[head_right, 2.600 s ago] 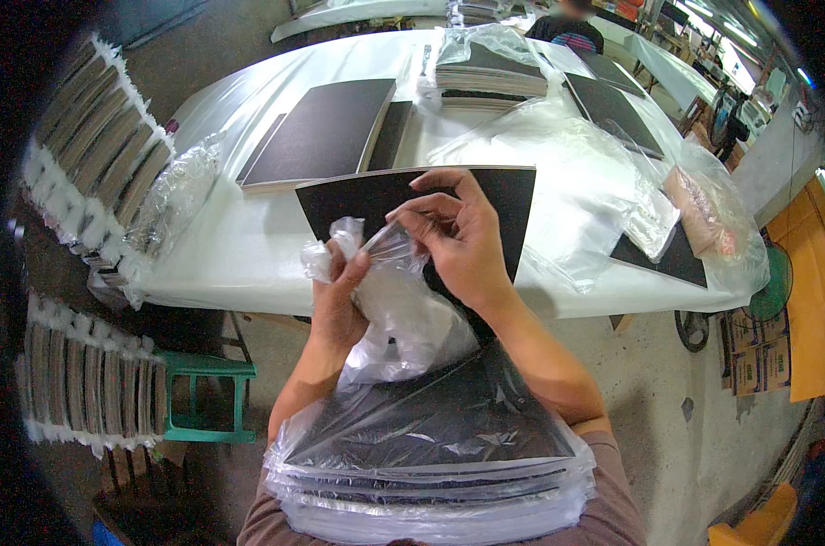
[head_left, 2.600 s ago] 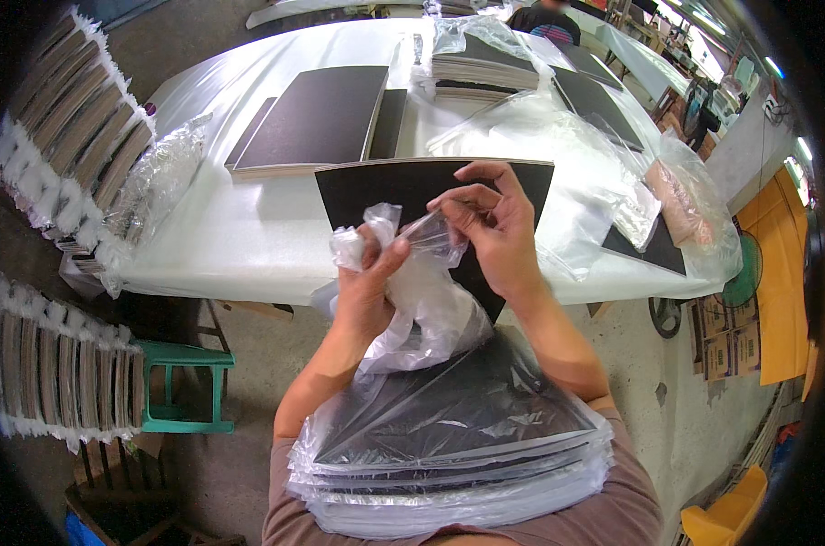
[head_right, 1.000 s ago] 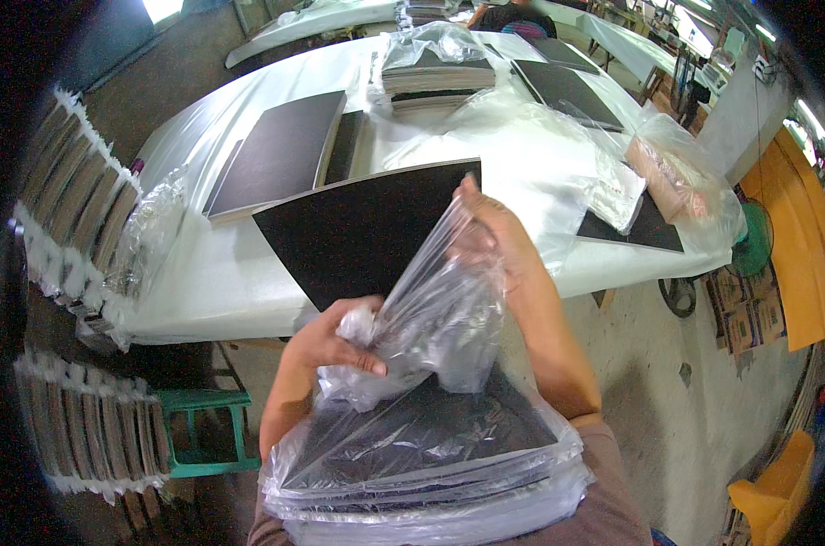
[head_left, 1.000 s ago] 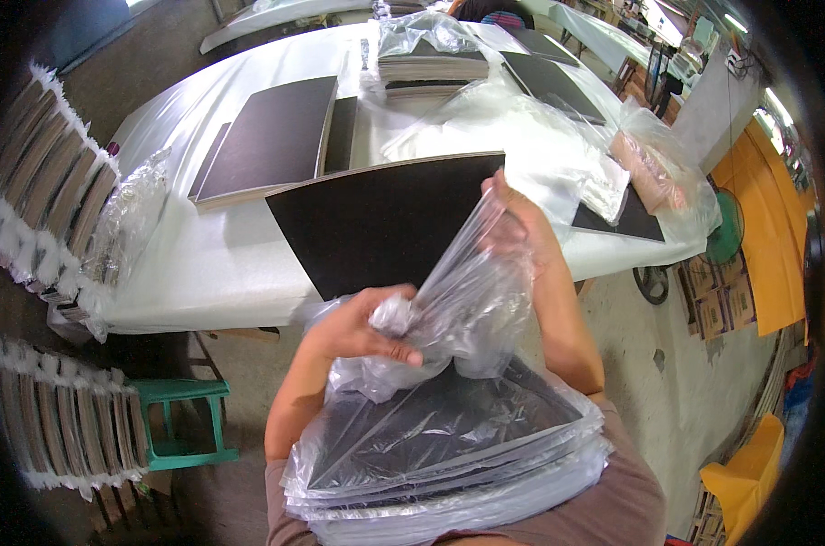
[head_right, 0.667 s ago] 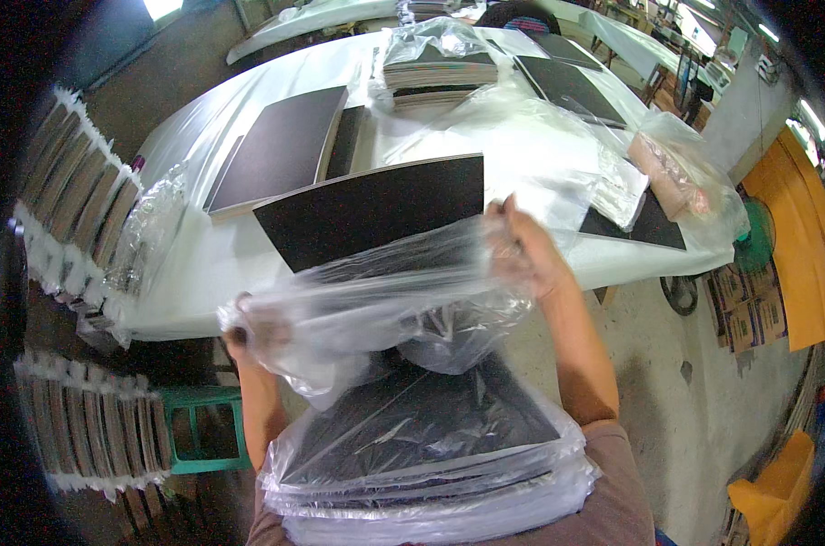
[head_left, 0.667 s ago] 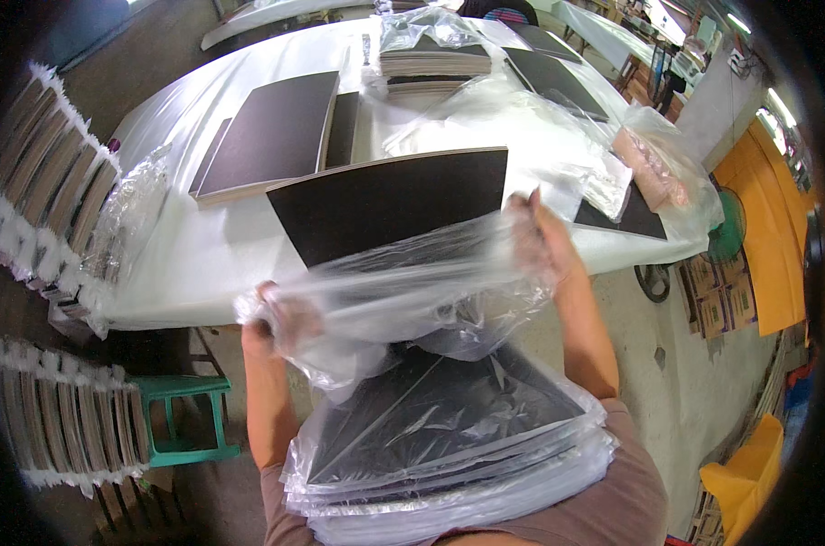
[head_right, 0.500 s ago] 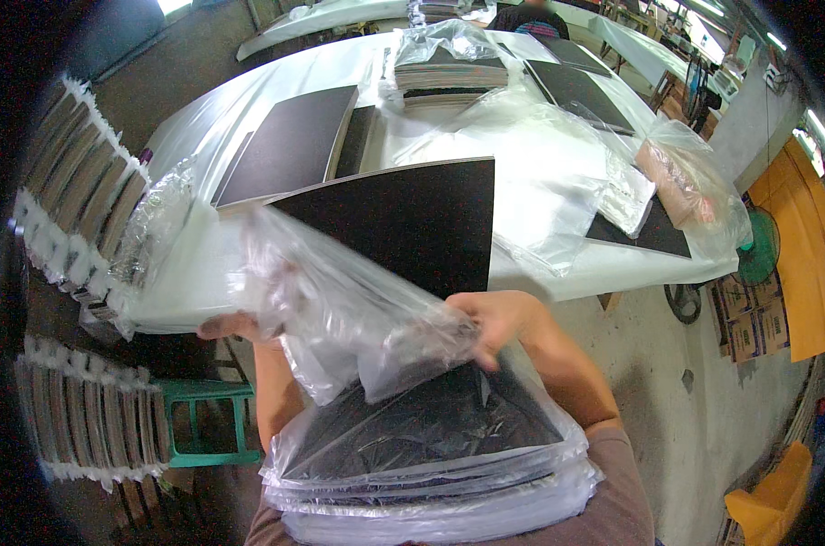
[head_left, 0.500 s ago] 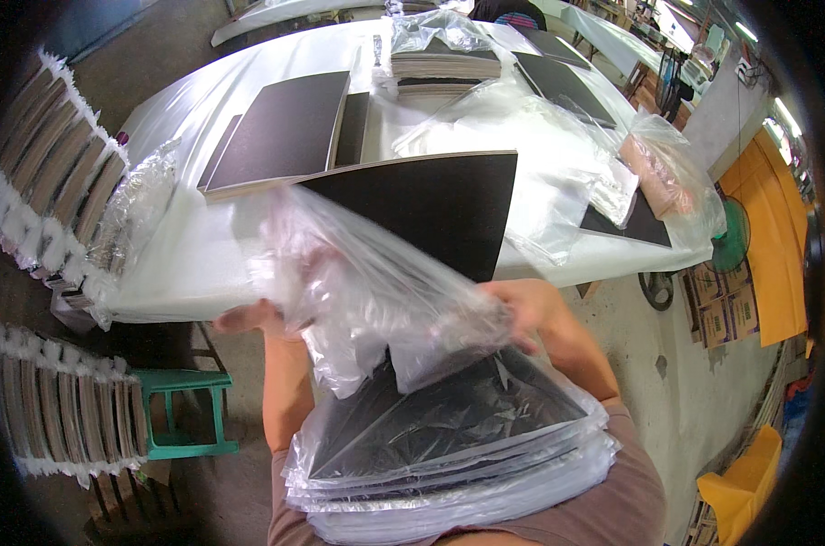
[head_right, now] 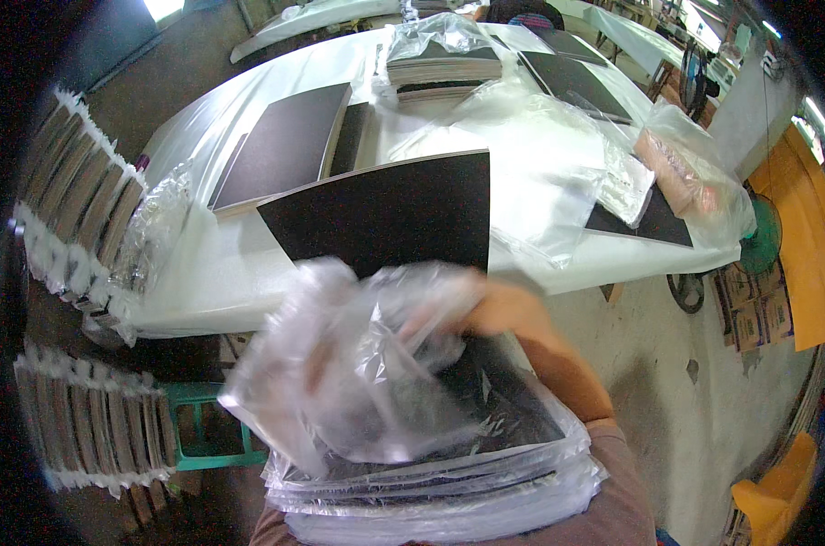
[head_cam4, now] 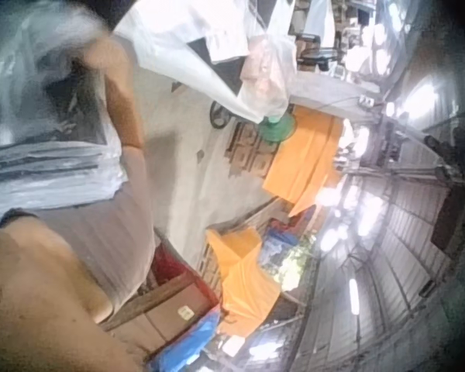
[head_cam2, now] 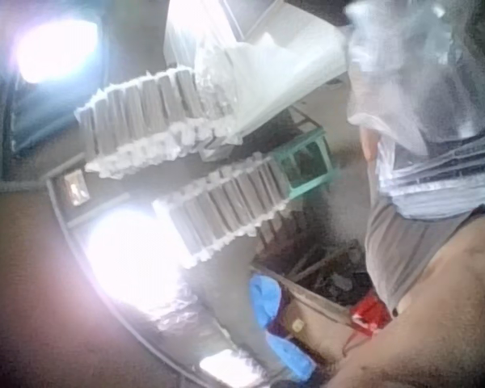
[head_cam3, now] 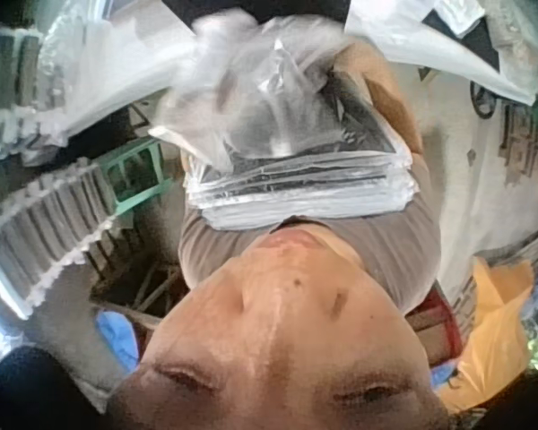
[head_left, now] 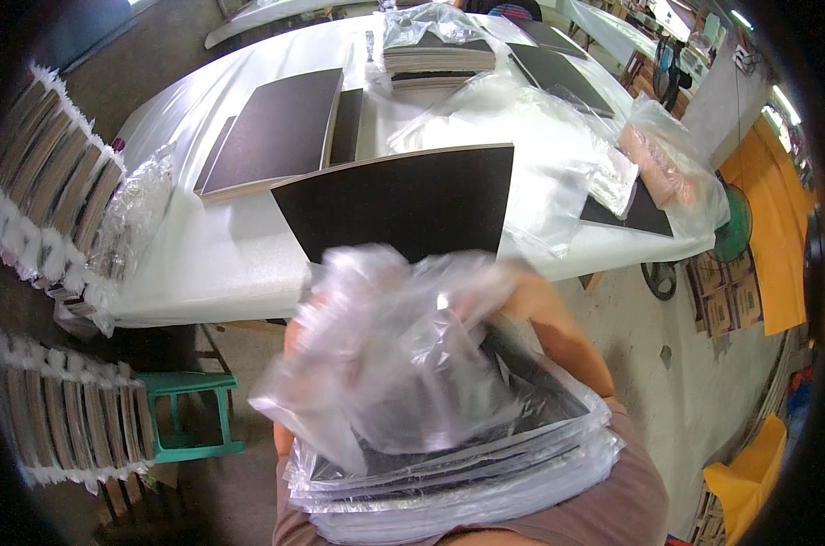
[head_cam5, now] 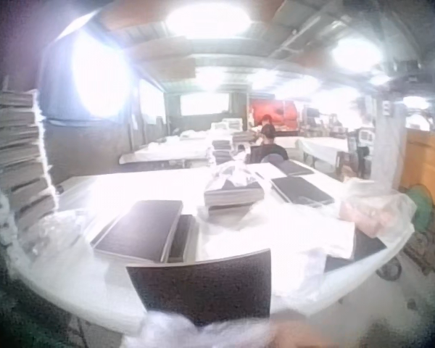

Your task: The person places books into plastic bags by hand and stacks them on a table.

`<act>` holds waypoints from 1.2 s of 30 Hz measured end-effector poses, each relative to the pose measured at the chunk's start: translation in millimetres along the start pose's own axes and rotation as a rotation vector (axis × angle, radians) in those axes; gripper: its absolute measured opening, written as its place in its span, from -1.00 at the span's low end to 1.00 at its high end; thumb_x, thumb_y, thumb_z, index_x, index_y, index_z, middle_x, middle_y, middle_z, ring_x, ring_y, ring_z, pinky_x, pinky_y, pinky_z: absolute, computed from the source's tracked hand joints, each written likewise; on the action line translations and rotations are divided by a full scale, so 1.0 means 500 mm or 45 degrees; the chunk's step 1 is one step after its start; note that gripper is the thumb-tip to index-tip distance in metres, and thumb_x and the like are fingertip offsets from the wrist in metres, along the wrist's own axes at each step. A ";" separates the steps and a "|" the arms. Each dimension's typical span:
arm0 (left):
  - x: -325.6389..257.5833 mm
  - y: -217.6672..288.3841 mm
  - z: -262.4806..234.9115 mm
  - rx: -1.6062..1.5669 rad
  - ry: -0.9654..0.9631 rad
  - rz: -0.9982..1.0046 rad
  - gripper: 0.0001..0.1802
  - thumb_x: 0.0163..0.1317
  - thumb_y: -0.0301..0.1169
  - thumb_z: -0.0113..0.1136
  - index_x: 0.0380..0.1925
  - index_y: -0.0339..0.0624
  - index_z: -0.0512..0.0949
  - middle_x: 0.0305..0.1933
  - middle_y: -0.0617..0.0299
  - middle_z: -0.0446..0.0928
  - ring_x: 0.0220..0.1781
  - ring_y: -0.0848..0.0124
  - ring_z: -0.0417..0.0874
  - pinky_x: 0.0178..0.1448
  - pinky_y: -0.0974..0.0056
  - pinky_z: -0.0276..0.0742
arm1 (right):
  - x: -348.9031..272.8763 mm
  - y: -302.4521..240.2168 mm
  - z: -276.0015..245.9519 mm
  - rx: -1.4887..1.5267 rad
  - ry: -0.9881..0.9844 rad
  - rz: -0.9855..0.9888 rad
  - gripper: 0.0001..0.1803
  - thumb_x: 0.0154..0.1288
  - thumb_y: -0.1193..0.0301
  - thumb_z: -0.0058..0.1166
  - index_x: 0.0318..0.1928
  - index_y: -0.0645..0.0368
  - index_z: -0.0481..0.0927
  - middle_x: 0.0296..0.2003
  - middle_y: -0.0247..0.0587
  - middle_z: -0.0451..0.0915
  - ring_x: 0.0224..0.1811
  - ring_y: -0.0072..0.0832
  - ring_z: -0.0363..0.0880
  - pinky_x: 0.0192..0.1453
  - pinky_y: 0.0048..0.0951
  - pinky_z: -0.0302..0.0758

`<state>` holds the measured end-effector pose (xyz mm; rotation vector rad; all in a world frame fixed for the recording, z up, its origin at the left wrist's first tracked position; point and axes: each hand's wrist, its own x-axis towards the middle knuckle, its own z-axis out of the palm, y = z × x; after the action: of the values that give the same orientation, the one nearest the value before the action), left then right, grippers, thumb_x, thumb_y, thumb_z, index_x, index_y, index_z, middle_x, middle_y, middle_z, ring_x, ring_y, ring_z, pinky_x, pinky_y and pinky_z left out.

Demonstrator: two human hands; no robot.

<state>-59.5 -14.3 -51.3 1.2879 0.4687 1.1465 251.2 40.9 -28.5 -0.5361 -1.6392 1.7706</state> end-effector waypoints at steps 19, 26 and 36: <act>0.015 0.005 -0.102 0.493 0.110 -0.261 -0.42 -0.27 -0.43 0.31 -0.10 -0.15 0.43 -0.25 0.19 0.45 -0.23 0.40 0.47 -0.15 0.42 0.36 | -0.022 -0.035 -0.066 0.145 0.321 -0.106 -0.23 -0.40 0.43 0.29 0.00 0.29 0.35 -0.09 -0.21 0.43 -0.20 -0.57 0.45 -0.13 -0.59 0.36; 0.144 0.047 0.002 1.591 1.114 0.266 -0.37 -0.29 -0.70 0.14 -0.06 -0.10 0.41 -0.33 0.12 0.30 -0.23 0.31 0.40 -0.16 0.37 0.34 | 0.060 -0.052 -0.026 -1.160 0.912 -0.208 -0.29 -0.25 0.76 0.01 0.04 -0.02 0.37 -0.34 -0.23 0.29 -0.40 -0.56 0.34 -0.40 -0.60 0.36; 0.139 0.013 -0.007 1.888 1.180 0.562 -0.21 -0.39 -0.71 0.07 0.04 0.05 0.37 -0.16 0.06 0.24 -0.09 0.20 0.33 -0.16 0.30 0.35 | 0.088 -0.072 -0.022 -1.512 1.126 -0.272 -0.29 -0.08 0.53 0.15 0.14 -0.20 0.25 -0.35 -0.09 0.20 -0.33 -0.23 0.33 -0.26 -0.33 0.38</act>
<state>-36.1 46.3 -25.3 2.0584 2.0715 1.8308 234.9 79.5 11.5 -1.3335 -1.7625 0.1081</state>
